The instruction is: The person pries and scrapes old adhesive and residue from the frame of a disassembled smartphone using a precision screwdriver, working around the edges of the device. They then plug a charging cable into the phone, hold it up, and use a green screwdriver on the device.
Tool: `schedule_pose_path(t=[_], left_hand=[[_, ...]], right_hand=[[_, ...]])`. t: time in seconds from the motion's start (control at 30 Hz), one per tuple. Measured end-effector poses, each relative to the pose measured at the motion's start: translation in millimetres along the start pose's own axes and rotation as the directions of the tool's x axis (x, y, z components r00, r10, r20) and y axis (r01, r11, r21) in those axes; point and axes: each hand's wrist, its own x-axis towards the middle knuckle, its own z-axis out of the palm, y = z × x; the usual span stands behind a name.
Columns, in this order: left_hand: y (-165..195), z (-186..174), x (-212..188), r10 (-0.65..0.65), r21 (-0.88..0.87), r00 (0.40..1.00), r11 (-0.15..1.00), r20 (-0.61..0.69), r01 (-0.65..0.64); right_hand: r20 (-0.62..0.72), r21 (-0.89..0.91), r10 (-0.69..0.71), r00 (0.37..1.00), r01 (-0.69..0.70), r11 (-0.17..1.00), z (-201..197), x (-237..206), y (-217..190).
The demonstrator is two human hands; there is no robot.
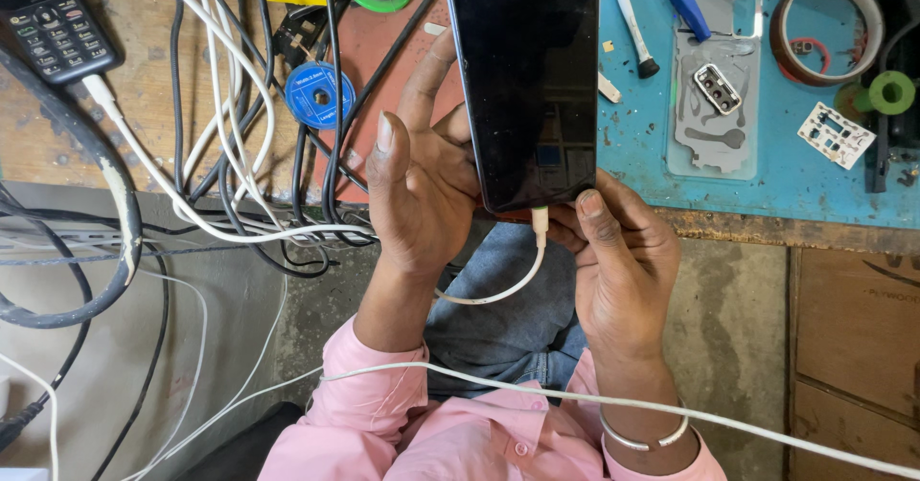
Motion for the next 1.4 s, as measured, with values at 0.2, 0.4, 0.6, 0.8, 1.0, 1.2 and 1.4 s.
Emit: schedule_pose_path(t=[0.2,0.4,0.6,0.8,1.0,1.2,1.4], left_hand=[[0.0,-0.8,-1.2,-0.004,-0.008,1.000,1.000,0.001,0.004],[-0.8,-0.6,-1.7,0.001,-0.033,1.000,0.999,0.005,-0.001],[-1.9,-1.3,-2.2,0.015,-0.038,1.000,0.999,0.017,-0.014],[-3.3,-3.3,-3.5,0.027,-0.032,0.999,0.999,0.035,-0.026],[-3.8,-1.9,-3.1,0.043,-0.021,0.999,0.999,0.029,-0.042],[0.4,2.3,-3.6,-0.003,-0.070,1.000,0.998,0.026,0.005],[2.1,4.2,-3.3,-0.022,-0.091,0.999,0.996,0.041,0.026]], right_hand=[[0.008,0.003,-0.006,1.000,0.006,1.000,-0.2,-0.2,1.3],[0.010,0.004,-0.011,1.000,0.011,1.000,-1.6,-0.1,2.9],[0.016,0.012,-0.009,1.000,0.009,1.000,-2.4,-0.5,4.3],[0.018,0.013,-0.015,1.000,0.014,1.000,-3.0,-0.7,5.2],[0.020,0.006,-0.014,1.000,0.014,1.000,-3.3,-1.5,5.4],[0.013,0.007,-0.014,1.000,0.014,1.000,-3.1,-1.3,4.8],[0.023,0.002,-0.006,1.000,0.006,1.000,-1.9,-1.6,3.9]])
